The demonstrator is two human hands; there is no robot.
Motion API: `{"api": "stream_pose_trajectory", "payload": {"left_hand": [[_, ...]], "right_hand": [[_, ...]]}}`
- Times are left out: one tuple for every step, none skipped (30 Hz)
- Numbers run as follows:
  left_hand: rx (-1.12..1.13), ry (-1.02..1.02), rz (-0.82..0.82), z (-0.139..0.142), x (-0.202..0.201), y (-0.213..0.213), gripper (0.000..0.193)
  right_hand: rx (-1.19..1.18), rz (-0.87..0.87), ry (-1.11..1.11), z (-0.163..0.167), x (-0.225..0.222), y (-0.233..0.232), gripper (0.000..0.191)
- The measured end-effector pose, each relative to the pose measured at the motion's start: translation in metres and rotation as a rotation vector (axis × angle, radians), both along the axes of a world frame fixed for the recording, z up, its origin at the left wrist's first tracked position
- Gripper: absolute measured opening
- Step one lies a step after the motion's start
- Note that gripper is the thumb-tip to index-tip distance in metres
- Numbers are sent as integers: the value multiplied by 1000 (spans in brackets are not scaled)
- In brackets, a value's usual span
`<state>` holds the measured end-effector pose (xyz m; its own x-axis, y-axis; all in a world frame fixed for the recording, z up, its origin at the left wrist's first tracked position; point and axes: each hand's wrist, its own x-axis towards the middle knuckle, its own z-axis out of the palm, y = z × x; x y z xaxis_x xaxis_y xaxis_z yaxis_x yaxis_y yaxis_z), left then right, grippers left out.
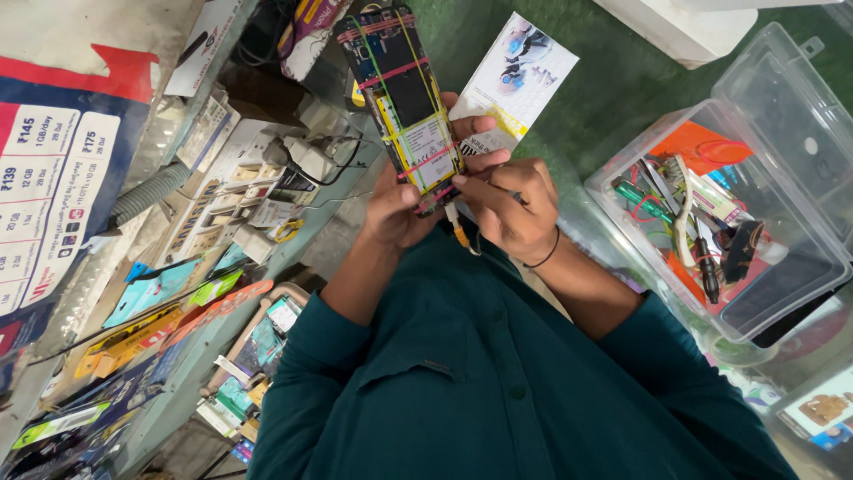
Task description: The person holds a smartphone with its back cover removed and secured by rubber bands, brushes the internal components with a small brush, plugs a charging cable into the phone to test it, then squeezes liquid from a small bottle onto a cloth and wipes the phone's parts with the cloth.
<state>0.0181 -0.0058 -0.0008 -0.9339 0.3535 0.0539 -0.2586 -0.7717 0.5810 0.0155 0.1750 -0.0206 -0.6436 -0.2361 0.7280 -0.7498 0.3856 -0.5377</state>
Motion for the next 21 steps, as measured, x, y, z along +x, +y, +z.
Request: {"api": "stream_pose_trajectory", "payload": {"left_hand": [[-1, -4, -6, 0, 0, 0, 104], [-1, -6, -9, 0, 0, -1, 104], [-1, -10, -11, 1, 0, -1, 104], [-1, -13, -13, 1, 0, -1, 104], [-1, -17, -13, 1, 0, -1, 104], [-1, -21, -14, 0, 1, -2, 105], [0, -26, -16, 0, 1, -1, 105], [0, -24, -17, 0, 0, -1, 105], [0, -23, -18, -1, 0, -1, 105], [-1, -21, -16, -1, 0, -1, 106], [-2, -22, -16, -1, -1, -1, 106], [-1, -23, -16, -1, -1, -1, 106], [-1, -24, -16, -2, -1, -1, 107], [1, -24, -15, -2, 0, -1, 106], [3, -26, -13, -2, 0, -1, 106], [4, -27, -11, -2, 0, -1, 106], [1, -22, -5, -2, 0, -1, 106], [-2, -18, 1, -3, 1, -1, 106], [-6, -13, 7, -3, 0, -1, 106], [-9, -15, 10, -2, 0, -1, 106], [-11, -18, 14, -2, 1, -1, 106]], "right_hand": [[14, 0, 4, 0, 0, 1, 37], [16, 5, 7, -1, 0, 2, 37], [18, 11, 10, -1, -1, 2, 38], [19, 17, 13, -1, -1, 3, 39], [23, 18, 11, -1, -1, 3, 40], [26, 19, 9, -1, -1, 4, 41], [30, 18, 7, -1, -1, 4, 42], [26, 17, 11, -1, -1, 4, 42], [22, 18, 15, 0, -1, 4, 42], [17, 20, 19, 1, -1, 3, 43], [19, 19, 20, 1, -1, 3, 42], [21, 17, 19, 2, -1, 2, 41], [24, 15, 19, 3, -1, 2, 41], [18, 18, 19, 4, -1, 2, 40], [13, 22, 17, 4, -1, 1, 39], [7, 27, 15, 4, 0, 0, 38], [10, 23, 7, 5, 0, 0, 37], [14, 19, 0, 5, 0, 0, 37], [16, 15, -8, 5, 0, -1, 37], [11, 17, -11, 5, 0, -1, 37], [6, 18, -15, 6, 0, -2, 37]]}}
